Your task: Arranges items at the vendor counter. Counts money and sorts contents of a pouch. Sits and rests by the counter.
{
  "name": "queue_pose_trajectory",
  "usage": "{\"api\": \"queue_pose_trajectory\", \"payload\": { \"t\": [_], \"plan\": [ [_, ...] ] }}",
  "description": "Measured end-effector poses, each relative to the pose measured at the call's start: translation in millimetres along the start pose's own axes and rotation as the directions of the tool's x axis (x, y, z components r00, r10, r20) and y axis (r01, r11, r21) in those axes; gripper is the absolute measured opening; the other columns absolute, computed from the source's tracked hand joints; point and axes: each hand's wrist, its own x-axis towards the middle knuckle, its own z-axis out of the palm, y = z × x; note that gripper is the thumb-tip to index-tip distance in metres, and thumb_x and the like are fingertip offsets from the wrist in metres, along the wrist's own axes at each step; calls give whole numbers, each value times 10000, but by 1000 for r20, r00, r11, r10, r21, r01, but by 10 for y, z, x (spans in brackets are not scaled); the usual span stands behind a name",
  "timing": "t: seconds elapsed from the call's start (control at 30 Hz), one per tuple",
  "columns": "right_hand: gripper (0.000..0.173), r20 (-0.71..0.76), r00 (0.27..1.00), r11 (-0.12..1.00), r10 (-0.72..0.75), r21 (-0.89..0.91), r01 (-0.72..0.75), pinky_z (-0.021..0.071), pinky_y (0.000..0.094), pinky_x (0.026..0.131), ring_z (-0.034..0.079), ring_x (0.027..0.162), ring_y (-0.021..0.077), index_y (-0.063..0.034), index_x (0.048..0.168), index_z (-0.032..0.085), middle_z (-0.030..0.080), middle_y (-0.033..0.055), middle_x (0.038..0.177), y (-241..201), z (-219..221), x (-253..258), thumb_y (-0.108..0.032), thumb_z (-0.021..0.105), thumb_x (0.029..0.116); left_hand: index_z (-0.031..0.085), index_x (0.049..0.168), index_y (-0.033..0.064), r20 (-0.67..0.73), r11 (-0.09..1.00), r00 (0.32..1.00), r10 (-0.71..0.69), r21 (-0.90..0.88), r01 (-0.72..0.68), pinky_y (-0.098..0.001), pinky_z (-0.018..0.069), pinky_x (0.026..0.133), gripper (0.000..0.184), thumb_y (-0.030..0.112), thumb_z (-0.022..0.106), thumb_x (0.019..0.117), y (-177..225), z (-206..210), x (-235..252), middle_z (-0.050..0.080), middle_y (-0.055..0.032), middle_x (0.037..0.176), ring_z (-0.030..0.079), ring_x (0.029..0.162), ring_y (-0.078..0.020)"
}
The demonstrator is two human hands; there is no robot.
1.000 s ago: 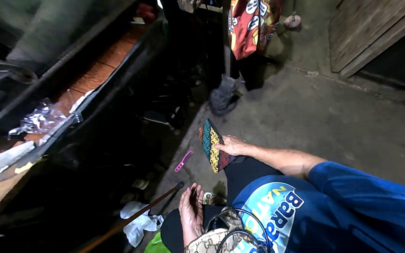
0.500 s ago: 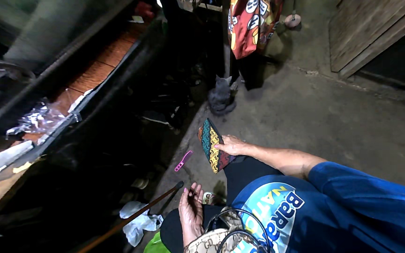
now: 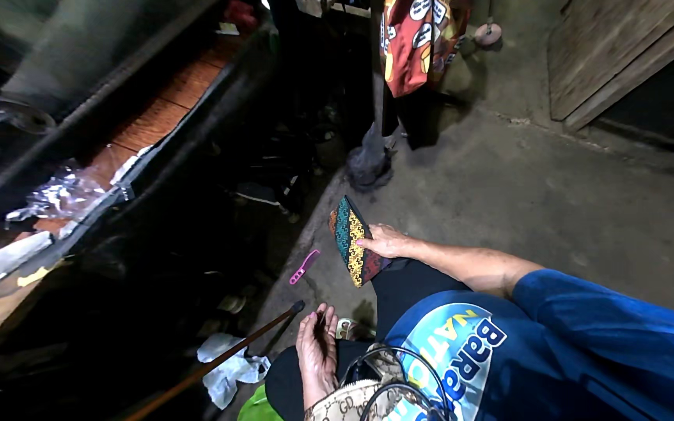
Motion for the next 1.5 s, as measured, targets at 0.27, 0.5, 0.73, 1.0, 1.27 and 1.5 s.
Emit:
{"api": "queue_pose_trajectory", "payload": {
  "t": [0.27, 0.5, 0.73, 1.0, 1.27, 1.5],
  "plan": [
    [682, -4, 1000, 1000, -1, -9, 1, 389, 601, 1109, 530, 1336, 377, 36, 1332, 596, 593, 249, 1366, 12, 6, 6, -565, 444, 1049, 525, 1030, 76, 15, 1000, 1000, 8, 10, -8, -334, 625, 743, 137, 87, 394, 1069, 2, 0, -11, 743, -93, 1018, 748, 865, -195],
    [664, -1, 1000, 1000, 2, -6, -2, 402, 602, 1092, 548, 1311, 378, 32, 1318, 602, 607, 250, 1336, -3, -3, -6, -556, 447, 1051, 518, 1004, 76, 12, 1000, 1000, 10, 14, -11, -340, 625, 743, 125, 52, 403, 1047, 2, -2, -19, 743, -99, 1045, 749, 873, -205],
    [656, -7, 1000, 1000, -2, 0, 2, 401, 605, 1092, 548, 1311, 377, 29, 1315, 607, 610, 248, 1334, 9, 5, 2, -552, 455, 1050, 514, 965, 77, 21, 1000, 1000, 23, 14, -24, -337, 626, 739, 132, 15, 411, 1022, -3, -11, -15, 740, -97, 1062, 749, 887, -201],
    [670, -2, 1000, 1000, 13, 4, -13, 406, 603, 1094, 544, 1317, 386, 36, 1347, 581, 595, 256, 1354, -4, -6, -9, -552, 464, 1047, 525, 938, 69, 41, 999, 999, 36, 5, -36, -342, 627, 742, 163, -7, 401, 1011, -23, -33, 3, 743, -102, 1065, 750, 891, -203],
    [652, -4, 1000, 1000, 3, 7, -3, 402, 603, 1095, 543, 1319, 377, 26, 1326, 601, 598, 245, 1356, 8, 5, 3, -547, 457, 1051, 500, 922, 73, 26, 1000, 999, 31, -1, -31, -341, 626, 729, 162, -42, 410, 993, -9, -12, -18, 739, -101, 1068, 749, 887, -206],
    [655, -2, 1000, 1000, 1, 4, -1, 394, 602, 1103, 539, 1323, 381, 32, 1334, 597, 596, 252, 1359, -6, -3, -9, -543, 456, 1053, 494, 920, 68, 29, 999, 999, 40, 10, -40, -335, 628, 730, 172, -68, 412, 985, -17, -18, -15, 742, -102, 1074, 752, 889, -201]
  ]
}}
